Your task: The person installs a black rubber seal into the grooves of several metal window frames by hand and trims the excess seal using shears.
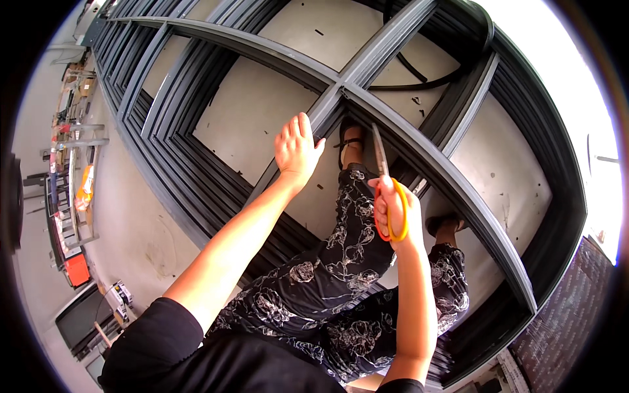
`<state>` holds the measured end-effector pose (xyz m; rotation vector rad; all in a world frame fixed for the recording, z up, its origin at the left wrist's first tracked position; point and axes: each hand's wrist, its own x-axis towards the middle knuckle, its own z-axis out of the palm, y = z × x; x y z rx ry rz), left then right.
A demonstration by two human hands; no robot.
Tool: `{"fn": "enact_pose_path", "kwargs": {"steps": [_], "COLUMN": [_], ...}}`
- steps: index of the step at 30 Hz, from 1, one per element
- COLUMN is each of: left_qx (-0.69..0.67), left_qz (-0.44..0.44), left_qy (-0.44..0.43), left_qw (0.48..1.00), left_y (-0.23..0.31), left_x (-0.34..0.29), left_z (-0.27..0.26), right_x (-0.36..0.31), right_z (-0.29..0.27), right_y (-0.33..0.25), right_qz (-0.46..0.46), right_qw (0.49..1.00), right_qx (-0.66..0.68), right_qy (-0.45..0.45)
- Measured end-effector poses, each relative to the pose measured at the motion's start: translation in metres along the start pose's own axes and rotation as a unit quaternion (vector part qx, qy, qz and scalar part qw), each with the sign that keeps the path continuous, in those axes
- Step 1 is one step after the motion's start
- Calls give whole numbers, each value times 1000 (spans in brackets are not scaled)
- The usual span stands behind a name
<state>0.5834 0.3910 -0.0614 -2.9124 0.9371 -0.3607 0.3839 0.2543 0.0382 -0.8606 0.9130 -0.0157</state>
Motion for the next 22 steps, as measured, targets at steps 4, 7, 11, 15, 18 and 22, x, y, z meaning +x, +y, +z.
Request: {"fn": "enact_pose_path", "kwargs": {"steps": [4, 7, 11, 15, 18, 22], "left_qx": [5, -36, -72, -11, 27, -3], "left_qz": [-32, -31, -42, 17, 11, -12], "left_qy": [12, 25, -7, -41, -68, -100], "left_qw": [999, 999, 996, 999, 997, 995], "left_y": [12, 4, 3, 0, 0, -1], "left_x": [4, 3, 8, 6, 7, 8], "left_z": [13, 20, 21, 7, 6, 6], "right_x": [-21, -28, -30, -27, -28, -29], "right_z": [-7, -7, -11, -17, -21, -22], "right_y": [-13, -18, -23, -32, -40, -45], "right_qz": [-31, -44, -43, -41, -51, -53], "right_qw": [999, 998, 999, 999, 998, 998], "right_qx": [35, 42, 32, 32, 46, 46], "right_qy": [19, -11, -9, -1, 0, 10]}}
